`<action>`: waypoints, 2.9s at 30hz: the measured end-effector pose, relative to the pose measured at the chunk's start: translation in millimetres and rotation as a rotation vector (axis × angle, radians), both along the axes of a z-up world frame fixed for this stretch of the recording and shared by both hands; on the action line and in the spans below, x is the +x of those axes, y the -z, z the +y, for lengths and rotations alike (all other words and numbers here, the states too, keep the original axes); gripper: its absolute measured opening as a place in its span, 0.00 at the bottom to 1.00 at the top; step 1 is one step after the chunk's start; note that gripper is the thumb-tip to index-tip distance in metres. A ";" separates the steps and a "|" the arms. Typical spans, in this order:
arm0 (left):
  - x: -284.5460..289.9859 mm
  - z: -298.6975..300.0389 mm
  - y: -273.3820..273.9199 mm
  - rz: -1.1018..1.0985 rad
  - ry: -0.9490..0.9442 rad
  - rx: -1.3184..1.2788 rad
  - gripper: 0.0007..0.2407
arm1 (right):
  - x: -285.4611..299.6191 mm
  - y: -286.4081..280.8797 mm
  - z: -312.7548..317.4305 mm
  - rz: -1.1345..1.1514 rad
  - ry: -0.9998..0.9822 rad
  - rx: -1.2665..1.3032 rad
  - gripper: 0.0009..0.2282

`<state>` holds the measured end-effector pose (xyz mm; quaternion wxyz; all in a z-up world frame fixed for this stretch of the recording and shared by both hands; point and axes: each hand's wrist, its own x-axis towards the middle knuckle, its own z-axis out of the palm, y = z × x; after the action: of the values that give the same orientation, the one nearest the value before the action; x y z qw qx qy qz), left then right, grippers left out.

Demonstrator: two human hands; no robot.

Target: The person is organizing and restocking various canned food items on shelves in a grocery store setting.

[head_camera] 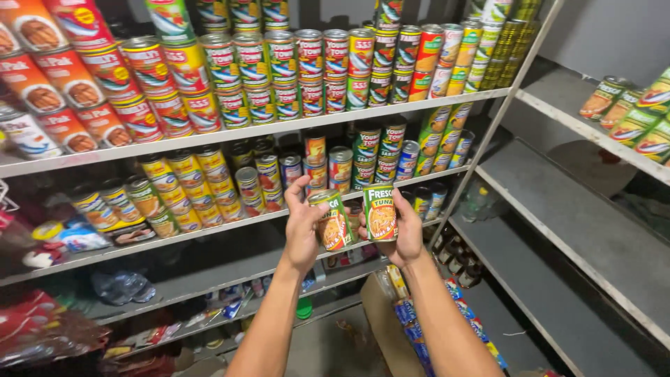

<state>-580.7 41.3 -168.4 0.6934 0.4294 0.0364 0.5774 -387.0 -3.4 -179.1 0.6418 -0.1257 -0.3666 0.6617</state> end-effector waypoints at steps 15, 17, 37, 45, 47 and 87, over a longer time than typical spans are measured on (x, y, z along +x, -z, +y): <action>-101.7 -3.3 52.0 0.153 -0.238 -0.010 0.15 | -77.5 4.1 19.5 -0.479 0.234 -0.024 0.19; -99.9 5.6 61.6 0.168 -0.241 -0.033 0.15 | -69.3 19.5 31.2 -0.494 0.222 -0.034 0.19; -29.5 50.9 199.8 0.305 -0.288 -0.435 0.16 | 11.0 152.4 111.4 -0.679 0.162 -0.077 0.29; -37.0 87.6 297.8 0.516 -0.545 -0.382 0.25 | -11.7 165.0 124.8 -1.230 0.311 -0.139 0.29; -36.6 93.5 308.9 0.531 -0.532 -0.415 0.27 | -13.8 186.9 132.1 -1.343 0.349 -0.117 0.29; -11.2 187.7 414.7 0.745 -0.742 -0.362 0.27 | -58.8 351.3 211.7 -1.763 0.639 0.341 0.13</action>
<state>-591.9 228.9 -583.0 0.4465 0.4369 0.5268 0.5764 -445.8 208.3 -530.3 0.2947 -0.5782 -0.7585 0.0597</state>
